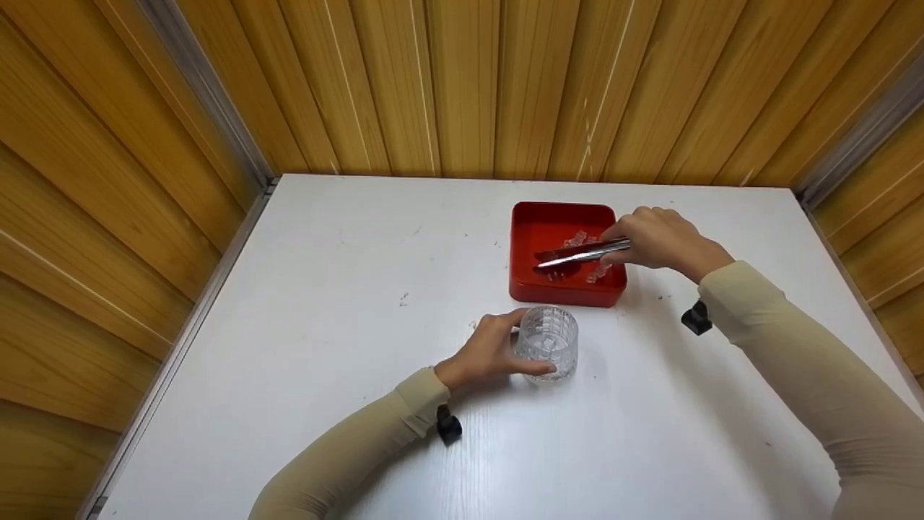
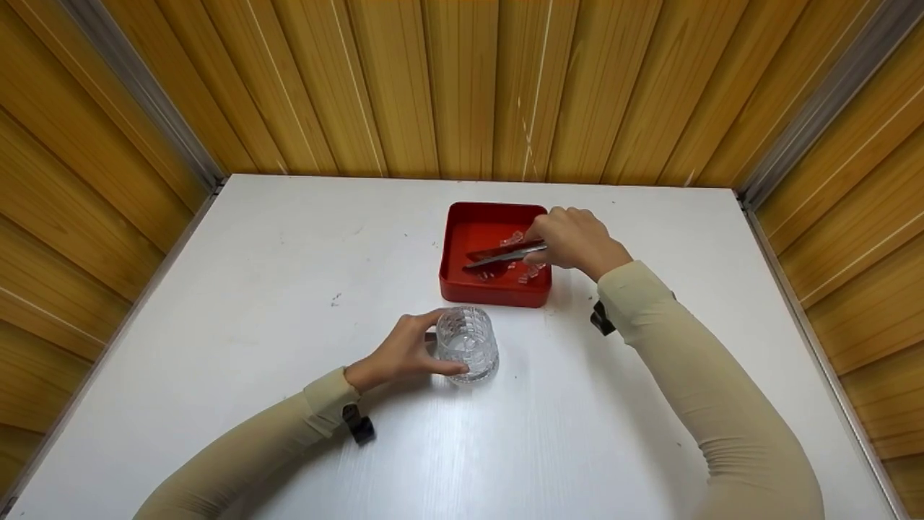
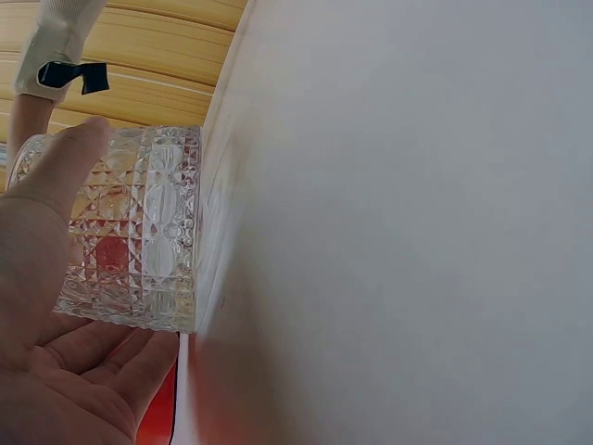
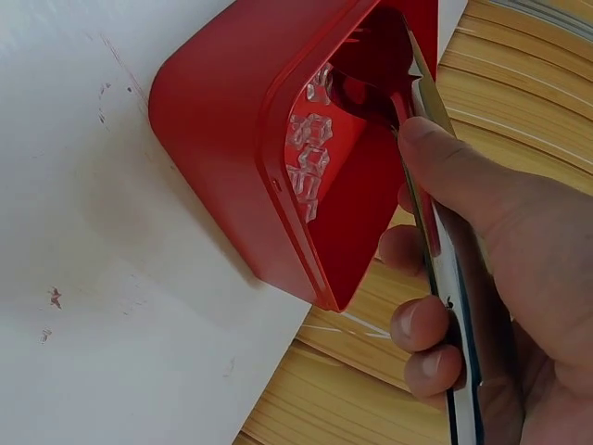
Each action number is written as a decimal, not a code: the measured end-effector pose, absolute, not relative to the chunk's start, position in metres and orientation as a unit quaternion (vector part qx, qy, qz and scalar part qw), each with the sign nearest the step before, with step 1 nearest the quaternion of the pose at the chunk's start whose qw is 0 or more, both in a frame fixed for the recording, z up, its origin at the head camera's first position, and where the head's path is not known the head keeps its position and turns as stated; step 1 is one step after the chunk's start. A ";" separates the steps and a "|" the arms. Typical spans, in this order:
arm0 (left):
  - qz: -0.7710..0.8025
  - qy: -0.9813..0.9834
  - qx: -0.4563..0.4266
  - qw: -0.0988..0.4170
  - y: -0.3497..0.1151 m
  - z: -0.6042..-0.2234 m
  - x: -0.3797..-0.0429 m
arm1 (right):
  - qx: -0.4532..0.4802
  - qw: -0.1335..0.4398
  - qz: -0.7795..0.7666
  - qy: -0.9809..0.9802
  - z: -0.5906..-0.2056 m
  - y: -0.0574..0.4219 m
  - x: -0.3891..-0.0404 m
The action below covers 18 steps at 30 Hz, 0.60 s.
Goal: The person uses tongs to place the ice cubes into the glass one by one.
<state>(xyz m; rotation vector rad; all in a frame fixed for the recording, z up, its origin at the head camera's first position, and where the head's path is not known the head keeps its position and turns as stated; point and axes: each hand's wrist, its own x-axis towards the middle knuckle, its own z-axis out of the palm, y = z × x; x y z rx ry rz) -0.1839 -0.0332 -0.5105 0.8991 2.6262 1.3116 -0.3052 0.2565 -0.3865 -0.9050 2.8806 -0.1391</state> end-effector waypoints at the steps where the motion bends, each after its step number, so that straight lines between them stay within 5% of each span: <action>1: 0.426 0.856 0.291 0.036 -0.033 -0.510 -0.184 | -0.299 0.059 -0.046 0.951 -0.386 0.256 -0.305; 18: 0.417 0.861 0.287 0.034 -0.033 -0.510 -0.183 | -0.303 0.057 -0.030 0.951 -0.387 0.250 -0.307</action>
